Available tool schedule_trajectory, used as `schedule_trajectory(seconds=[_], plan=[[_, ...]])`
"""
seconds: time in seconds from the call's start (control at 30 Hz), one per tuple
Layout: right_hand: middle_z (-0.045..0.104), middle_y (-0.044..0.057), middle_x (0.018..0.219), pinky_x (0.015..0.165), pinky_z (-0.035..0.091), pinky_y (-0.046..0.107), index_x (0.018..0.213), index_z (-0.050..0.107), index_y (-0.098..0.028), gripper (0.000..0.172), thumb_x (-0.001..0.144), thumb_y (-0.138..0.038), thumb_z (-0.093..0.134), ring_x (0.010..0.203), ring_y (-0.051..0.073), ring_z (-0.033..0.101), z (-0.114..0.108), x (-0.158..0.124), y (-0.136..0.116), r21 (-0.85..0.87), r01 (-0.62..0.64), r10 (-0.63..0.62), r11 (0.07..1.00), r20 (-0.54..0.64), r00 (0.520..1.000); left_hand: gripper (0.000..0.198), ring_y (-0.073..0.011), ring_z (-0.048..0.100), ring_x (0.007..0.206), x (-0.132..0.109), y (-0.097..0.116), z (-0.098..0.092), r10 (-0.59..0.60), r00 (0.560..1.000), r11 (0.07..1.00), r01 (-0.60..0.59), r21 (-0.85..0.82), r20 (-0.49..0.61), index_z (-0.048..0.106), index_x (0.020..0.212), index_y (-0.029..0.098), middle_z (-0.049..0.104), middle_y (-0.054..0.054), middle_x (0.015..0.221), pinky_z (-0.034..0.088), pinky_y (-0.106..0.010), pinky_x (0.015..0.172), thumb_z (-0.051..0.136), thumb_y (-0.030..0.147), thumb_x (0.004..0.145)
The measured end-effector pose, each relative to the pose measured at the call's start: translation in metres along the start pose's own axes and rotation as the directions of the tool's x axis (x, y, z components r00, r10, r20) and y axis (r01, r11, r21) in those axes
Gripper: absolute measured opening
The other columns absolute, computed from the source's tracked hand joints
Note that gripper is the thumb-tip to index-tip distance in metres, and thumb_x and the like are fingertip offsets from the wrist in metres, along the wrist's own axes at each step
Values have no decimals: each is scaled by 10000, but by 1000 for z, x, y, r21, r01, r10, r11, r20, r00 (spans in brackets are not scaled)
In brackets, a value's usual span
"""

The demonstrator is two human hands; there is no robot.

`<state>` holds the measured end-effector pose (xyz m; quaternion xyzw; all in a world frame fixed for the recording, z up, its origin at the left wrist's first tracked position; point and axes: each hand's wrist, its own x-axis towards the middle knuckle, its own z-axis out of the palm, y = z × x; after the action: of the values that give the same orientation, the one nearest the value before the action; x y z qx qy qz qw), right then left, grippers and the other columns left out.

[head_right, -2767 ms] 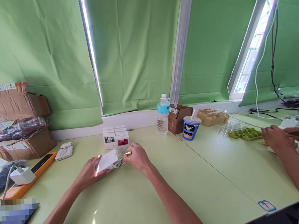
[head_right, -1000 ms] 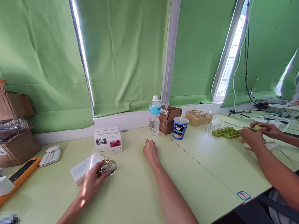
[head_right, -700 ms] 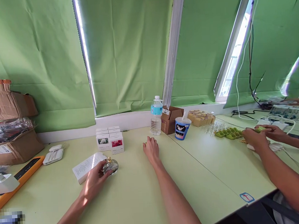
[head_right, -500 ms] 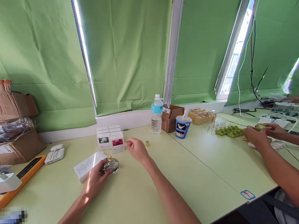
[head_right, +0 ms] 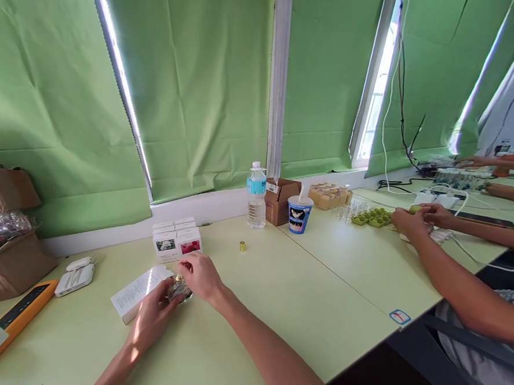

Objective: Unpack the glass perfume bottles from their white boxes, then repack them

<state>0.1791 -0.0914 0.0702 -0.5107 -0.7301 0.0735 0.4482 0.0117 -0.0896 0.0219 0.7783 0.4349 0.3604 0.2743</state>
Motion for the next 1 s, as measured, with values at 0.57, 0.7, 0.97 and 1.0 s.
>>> schedule_trajectory(seconds=[0.57,0.7,0.97,1.0], plan=[[657,154,1035,743,391,268,1047,668,-118,302,874,-35,435,932,231,616,-42,1,130,-469,-456,458,757,-118,881,374,-174,593,662,0,-3,3,16,1000,1000,-15,14,-19,551,1080,226,672,-19,897,509,-328,662,515,511,842],[652,146,1097,787,396,262,1134,641,-133,337,879,-50,437,982,228,611,-37,2,134,-476,-469,477,744,-113,872,368,-169,587,657,-1,-2,2,23,999,1000,-23,17,-25,565,1077,233,675,-15,882,502,-316,653,525,506,833],[634,138,1172,841,410,282,1167,631,-148,339,913,-143,407,1039,230,600,-52,4,113,-395,-464,467,793,-94,879,322,-169,606,667,-1,-3,2,12,1000,1000,-12,17,-11,557,1076,245,682,-8,893,506,-319,657,515,466,846],[651,131,1141,843,414,284,1141,645,-150,325,915,-160,411,1034,227,602,-55,5,108,-375,-446,457,813,-66,887,318,-172,612,679,-1,-4,2,17,1000,1000,-17,26,-18,559,1078,241,685,-13,899,509,-324,665,514,455,848]])
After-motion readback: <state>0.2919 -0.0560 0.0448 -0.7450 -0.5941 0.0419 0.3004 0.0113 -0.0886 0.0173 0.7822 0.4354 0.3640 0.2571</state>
